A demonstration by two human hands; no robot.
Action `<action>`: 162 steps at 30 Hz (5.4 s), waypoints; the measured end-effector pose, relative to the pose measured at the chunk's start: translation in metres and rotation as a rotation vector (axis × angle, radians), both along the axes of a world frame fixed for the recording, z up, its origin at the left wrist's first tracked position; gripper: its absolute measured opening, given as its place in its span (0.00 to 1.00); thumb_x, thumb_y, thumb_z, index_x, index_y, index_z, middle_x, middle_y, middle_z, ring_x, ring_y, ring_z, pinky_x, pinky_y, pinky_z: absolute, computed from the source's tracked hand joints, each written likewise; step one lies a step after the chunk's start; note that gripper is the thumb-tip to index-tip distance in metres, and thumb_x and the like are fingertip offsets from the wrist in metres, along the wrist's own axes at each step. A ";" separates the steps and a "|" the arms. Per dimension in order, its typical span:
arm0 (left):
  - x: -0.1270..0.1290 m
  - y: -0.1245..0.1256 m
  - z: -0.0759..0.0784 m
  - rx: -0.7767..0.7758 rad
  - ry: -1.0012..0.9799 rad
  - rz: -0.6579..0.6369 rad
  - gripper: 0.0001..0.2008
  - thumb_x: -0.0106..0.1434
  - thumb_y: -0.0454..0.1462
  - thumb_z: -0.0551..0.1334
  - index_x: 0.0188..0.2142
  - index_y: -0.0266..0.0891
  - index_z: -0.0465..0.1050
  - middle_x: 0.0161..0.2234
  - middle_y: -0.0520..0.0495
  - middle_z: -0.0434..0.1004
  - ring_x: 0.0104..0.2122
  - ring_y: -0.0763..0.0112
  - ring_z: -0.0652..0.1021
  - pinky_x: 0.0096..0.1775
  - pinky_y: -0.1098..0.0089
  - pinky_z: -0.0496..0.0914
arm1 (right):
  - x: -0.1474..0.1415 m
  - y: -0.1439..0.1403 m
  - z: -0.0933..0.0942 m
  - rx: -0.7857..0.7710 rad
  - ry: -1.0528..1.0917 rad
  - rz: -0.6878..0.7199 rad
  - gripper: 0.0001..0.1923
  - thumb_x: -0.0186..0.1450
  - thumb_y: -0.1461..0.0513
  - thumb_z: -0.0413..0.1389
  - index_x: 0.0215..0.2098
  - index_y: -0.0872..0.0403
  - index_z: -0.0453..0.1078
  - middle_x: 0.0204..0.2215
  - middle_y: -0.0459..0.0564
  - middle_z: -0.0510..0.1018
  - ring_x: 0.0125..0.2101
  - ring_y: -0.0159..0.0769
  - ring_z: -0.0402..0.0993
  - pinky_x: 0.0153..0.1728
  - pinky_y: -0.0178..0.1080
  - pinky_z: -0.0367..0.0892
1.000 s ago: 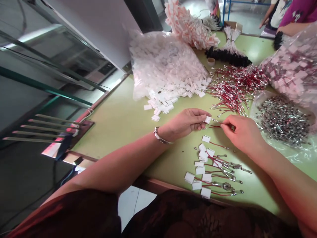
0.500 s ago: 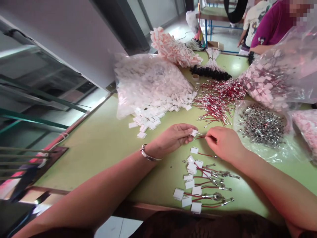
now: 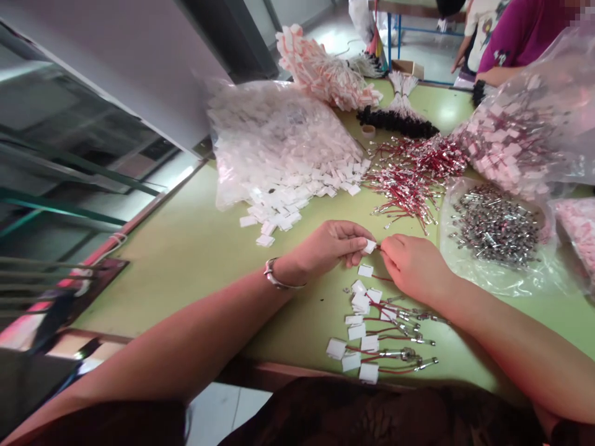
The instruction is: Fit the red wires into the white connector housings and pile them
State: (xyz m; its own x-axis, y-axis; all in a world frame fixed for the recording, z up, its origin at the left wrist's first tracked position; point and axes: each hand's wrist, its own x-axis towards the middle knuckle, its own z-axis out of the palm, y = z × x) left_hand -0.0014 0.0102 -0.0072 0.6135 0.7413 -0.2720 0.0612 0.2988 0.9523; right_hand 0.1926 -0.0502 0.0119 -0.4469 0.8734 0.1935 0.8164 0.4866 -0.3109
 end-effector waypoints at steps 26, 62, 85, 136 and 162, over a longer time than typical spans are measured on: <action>0.000 -0.002 0.001 -0.093 -0.295 -0.116 0.19 0.51 0.46 0.70 0.33 0.33 0.71 0.18 0.55 0.71 0.14 0.83 0.66 0.16 0.80 0.59 | 0.011 0.004 0.005 0.010 0.264 0.083 0.11 0.67 0.62 0.49 0.30 0.54 0.70 0.21 0.44 0.73 0.22 0.28 0.64 0.25 0.33 0.58; -0.036 -0.001 0.054 0.800 0.798 -0.721 0.07 0.54 0.39 0.67 0.30 0.37 0.74 0.26 0.52 0.71 0.26 0.74 0.70 0.30 0.73 0.62 | 0.011 0.001 0.015 -0.473 -0.026 0.155 0.13 0.63 0.61 0.51 0.25 0.53 0.73 0.20 0.46 0.75 0.20 0.29 0.64 0.25 0.36 0.55; -0.020 -0.015 0.037 0.875 0.473 -0.606 0.08 0.62 0.33 0.58 0.35 0.37 0.76 0.30 0.49 0.75 0.29 0.73 0.71 0.34 0.74 0.63 | -0.005 -0.004 0.009 -0.569 0.171 0.200 0.05 0.62 0.66 0.53 0.28 0.54 0.65 0.28 0.46 0.72 0.30 0.31 0.66 0.33 0.35 0.62; -0.067 0.043 0.022 0.852 1.364 -0.111 0.11 0.60 0.38 0.55 0.35 0.36 0.74 0.35 0.39 0.76 0.36 0.58 0.76 0.35 0.66 0.68 | 0.018 0.010 0.008 -0.529 0.359 -0.212 0.08 0.61 0.60 0.53 0.26 0.53 0.72 0.19 0.43 0.73 0.19 0.28 0.61 0.22 0.34 0.57; -0.013 0.000 0.007 -0.296 -0.307 0.042 0.10 0.56 0.30 0.66 0.39 0.32 0.76 0.33 0.45 0.80 0.33 0.73 0.79 0.41 0.71 0.71 | 0.001 0.001 0.014 -0.564 0.554 -0.208 0.10 0.61 0.58 0.51 0.24 0.53 0.66 0.15 0.39 0.65 0.16 0.26 0.56 0.19 0.33 0.53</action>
